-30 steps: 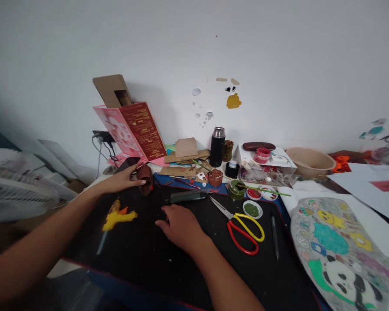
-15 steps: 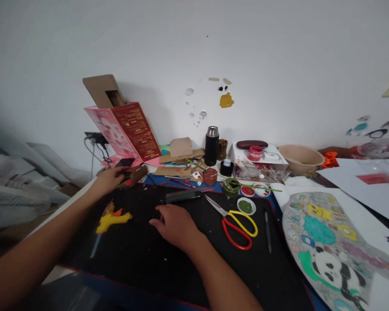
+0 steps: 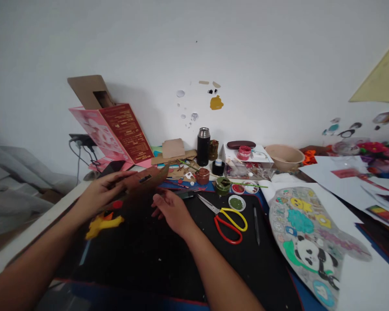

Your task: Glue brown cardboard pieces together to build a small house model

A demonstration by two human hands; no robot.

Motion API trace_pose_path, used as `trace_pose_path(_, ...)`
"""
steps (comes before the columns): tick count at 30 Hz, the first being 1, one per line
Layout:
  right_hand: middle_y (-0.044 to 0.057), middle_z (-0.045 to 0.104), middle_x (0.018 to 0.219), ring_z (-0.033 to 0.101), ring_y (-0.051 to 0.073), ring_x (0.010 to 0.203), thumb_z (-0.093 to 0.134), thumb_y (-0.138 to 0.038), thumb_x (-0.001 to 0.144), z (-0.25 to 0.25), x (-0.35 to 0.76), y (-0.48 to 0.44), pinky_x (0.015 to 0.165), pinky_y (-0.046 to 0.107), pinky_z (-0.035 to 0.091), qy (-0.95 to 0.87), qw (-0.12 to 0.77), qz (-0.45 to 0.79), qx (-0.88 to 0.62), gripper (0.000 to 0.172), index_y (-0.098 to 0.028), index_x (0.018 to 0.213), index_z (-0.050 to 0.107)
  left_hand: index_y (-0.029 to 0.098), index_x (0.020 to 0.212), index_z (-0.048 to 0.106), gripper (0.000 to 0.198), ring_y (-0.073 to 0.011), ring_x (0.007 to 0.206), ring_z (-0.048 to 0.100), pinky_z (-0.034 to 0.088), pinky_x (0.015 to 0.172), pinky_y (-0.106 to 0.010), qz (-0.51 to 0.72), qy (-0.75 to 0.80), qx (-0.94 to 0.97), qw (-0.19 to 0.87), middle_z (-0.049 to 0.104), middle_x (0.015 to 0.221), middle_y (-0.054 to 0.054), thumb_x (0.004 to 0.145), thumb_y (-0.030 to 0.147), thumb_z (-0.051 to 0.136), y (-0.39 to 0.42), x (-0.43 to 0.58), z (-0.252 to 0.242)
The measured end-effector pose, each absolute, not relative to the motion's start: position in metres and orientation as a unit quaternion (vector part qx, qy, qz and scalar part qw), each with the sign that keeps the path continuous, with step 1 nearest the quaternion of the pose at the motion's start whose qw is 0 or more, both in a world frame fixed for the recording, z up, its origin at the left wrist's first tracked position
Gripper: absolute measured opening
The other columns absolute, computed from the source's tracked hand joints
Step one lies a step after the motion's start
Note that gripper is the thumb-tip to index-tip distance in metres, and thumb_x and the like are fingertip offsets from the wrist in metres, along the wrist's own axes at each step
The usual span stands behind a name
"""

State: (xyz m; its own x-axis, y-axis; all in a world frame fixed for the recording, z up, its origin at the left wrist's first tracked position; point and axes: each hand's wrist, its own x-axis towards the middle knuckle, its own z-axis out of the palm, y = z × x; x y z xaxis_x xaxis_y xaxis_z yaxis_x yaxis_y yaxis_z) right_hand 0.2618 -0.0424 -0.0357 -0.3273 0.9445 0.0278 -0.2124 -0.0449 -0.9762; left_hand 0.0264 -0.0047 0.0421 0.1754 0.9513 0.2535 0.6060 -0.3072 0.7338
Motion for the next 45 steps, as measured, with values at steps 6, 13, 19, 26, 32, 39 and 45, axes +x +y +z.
trace_pose_path(6,0.006,0.075,0.092,0.070,0.017,0.067,0.069,-0.082,0.079,-0.029,0.267,-0.041,0.061,0.026,0.046,-0.396,0.520,0.690,-0.313,0.070,-0.019,0.108,0.064,0.026,0.126,0.075,0.049,-0.0316,0.119,0.069,0.055,0.106,-0.042,0.336,0.484,0.771,0.243,0.076,0.128,-0.005,0.087,0.048,0.056,-0.010,0.058,0.032)
trace_pose_path(13,0.004,0.074,0.085,0.065,0.015,0.065,0.080,-0.075,0.074,-0.030,0.268,-0.038,0.059,0.026,0.047,-0.331,0.549,0.702,-0.311,0.066,-0.017,0.101,0.066,0.026,0.134,0.070,0.057,-0.0322,0.121,0.069,0.057,0.104,-0.043,0.330,0.457,0.767,0.307,0.073,0.134,-0.007,0.086,0.055,0.061,-0.010,0.066,0.033)
trace_pose_path(19,0.002,0.072,0.078,0.064,0.014,0.062,0.080,-0.076,0.072,-0.032,0.266,-0.038,0.056,0.025,0.046,-0.345,0.539,0.701,-0.315,0.066,-0.016,0.096,0.068,0.026,0.134,0.070,0.056,-0.0313,0.112,0.073,0.057,0.101,-0.042,0.305,0.484,0.784,0.242,0.078,0.126,-0.006,0.082,0.043,0.059,-0.010,0.063,0.037)
trace_pose_path(26,0.001,0.070,0.078,0.062,0.013,0.061,0.081,-0.073,0.074,-0.032,0.267,-0.038,0.056,0.025,0.046,-0.344,0.539,0.698,-0.324,0.062,-0.015,0.094,0.068,0.027,0.139,0.067,0.056,-0.0278,0.120,0.071,0.056,0.104,-0.038,0.317,0.480,0.790,0.213,0.076,0.131,-0.003,0.086,0.033,0.049,-0.010,0.068,0.028)
trace_pose_path(32,0.003,0.073,0.083,0.063,0.014,0.066,0.082,-0.070,0.075,-0.036,0.265,-0.037,0.057,0.025,0.047,-0.355,0.519,0.704,-0.328,0.059,-0.016,0.095,0.070,0.024,0.135,0.069,0.052,-0.0279,0.114,0.072,0.056,0.100,-0.038,0.285,0.468,0.817,0.177,0.076,0.131,-0.006,0.085,0.032,0.055,-0.011,0.068,0.033)
trace_pose_path(39,0.002,0.071,0.079,0.059,0.013,0.061,0.085,-0.069,0.071,-0.035,0.264,-0.041,0.055,0.025,0.044,-0.362,0.502,0.719,-0.316,0.058,-0.016,0.090,0.072,0.024,0.140,0.066,0.056,-0.0257,0.107,0.074,0.057,0.092,-0.036,0.277,0.462,0.809,0.234,0.076,0.129,-0.005,0.084,0.027,0.056,-0.014,0.067,0.034)
trace_pose_path(45,0.003,0.072,0.082,0.062,0.014,0.064,0.086,-0.068,0.072,-0.036,0.264,-0.040,0.057,0.026,0.047,-0.354,0.498,0.726,-0.314,0.058,-0.017,0.094,0.071,0.027,0.138,0.067,0.057,-0.0279,0.122,0.069,0.054,0.104,-0.041,0.276,0.453,0.800,0.282,0.073,0.136,-0.004,0.083,0.025,0.054,-0.011,0.066,0.032)
